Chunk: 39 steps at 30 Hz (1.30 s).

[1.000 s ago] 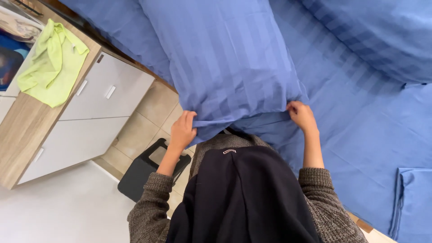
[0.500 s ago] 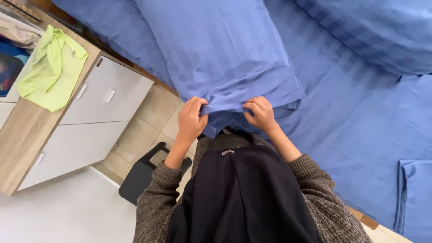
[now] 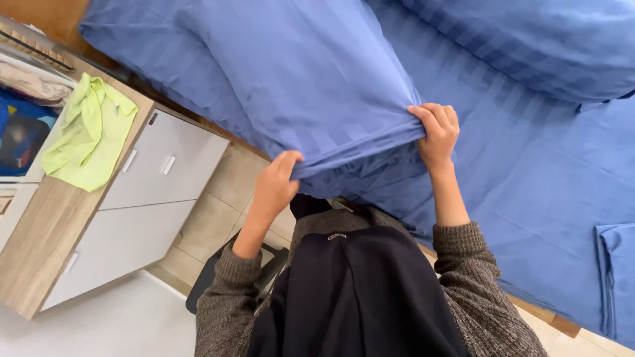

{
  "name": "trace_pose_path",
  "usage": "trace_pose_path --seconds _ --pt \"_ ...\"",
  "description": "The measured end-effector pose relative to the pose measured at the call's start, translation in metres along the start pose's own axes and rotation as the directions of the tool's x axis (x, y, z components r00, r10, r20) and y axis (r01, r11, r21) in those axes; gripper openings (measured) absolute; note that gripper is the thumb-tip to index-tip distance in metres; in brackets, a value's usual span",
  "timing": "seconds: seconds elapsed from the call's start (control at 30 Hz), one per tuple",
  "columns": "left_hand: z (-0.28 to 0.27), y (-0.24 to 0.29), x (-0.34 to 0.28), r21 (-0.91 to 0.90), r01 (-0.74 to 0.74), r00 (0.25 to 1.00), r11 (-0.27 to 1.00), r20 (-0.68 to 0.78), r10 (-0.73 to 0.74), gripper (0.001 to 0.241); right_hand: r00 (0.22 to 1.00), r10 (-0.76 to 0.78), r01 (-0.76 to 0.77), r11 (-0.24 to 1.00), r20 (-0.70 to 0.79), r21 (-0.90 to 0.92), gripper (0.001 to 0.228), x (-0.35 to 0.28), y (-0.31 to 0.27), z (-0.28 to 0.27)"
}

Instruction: The person stuffs a white pillow into a blue pillowcase on a bed, working the fabric over the pillow corners and pulling the case down over the pillow. They then adjust and smooth the covered pillow and place it on the bed next to a bolster pillow.

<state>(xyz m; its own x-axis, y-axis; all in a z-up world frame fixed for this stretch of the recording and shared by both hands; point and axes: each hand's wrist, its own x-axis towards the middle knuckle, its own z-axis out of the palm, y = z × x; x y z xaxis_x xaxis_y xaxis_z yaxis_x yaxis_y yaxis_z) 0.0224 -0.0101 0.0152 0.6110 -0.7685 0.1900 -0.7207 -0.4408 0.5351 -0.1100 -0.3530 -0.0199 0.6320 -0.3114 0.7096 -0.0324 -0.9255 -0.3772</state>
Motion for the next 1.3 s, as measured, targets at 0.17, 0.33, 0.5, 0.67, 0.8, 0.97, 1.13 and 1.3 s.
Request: trace_pose_path --seconds 0.17,0.33,0.5,0.67,0.8,0.97,1.13,1.3 --pt "0.039 -0.029 -0.043 -0.057 0.083 0.969 0.995 0.236 -0.068 0.035 0.917 0.062 -0.088 0.995 0.394 0.049 0.03 -0.051 -0.002 0.006" --pt "0.077 -0.125 -0.085 0.08 0.353 0.654 0.932 0.692 -0.306 0.03 0.28 0.239 -0.331 0.933 0.93 -0.14 0.03 -0.12 0.006 0.014" --pt "0.109 -0.188 -0.096 -0.172 0.673 0.735 0.719 0.255 -0.628 0.052 0.865 -0.045 0.01 0.997 0.5 0.073 0.055 -0.135 -0.041 0.03" --pt "0.146 -0.197 -0.079 -0.55 0.649 0.755 0.526 0.376 -0.538 0.052 0.876 -0.146 0.162 0.987 0.46 0.005 0.078 -0.167 -0.041 0.115" --pt "0.104 -0.134 -0.034 -0.708 0.307 0.928 0.636 0.074 -0.365 0.045 0.944 -0.036 0.07 0.993 0.329 -0.092 0.089 -0.161 -0.018 0.159" --pt "0.023 0.035 0.049 -0.481 -0.238 0.926 0.844 -0.373 0.049 0.043 0.957 0.255 -0.283 0.926 0.139 0.248 0.079 -0.123 -0.052 0.109" --pt "0.024 0.16 0.14 -0.107 -0.676 0.687 0.729 -0.449 0.572 0.029 0.888 0.38 -0.459 0.746 0.258 0.483 0.063 -0.124 -0.024 0.073" --pt "0.084 0.207 0.192 -0.373 -0.729 0.65 0.574 -0.114 0.752 0.04 0.433 0.837 -0.503 0.533 -0.336 0.68 0.032 -0.151 0.084 0.047"
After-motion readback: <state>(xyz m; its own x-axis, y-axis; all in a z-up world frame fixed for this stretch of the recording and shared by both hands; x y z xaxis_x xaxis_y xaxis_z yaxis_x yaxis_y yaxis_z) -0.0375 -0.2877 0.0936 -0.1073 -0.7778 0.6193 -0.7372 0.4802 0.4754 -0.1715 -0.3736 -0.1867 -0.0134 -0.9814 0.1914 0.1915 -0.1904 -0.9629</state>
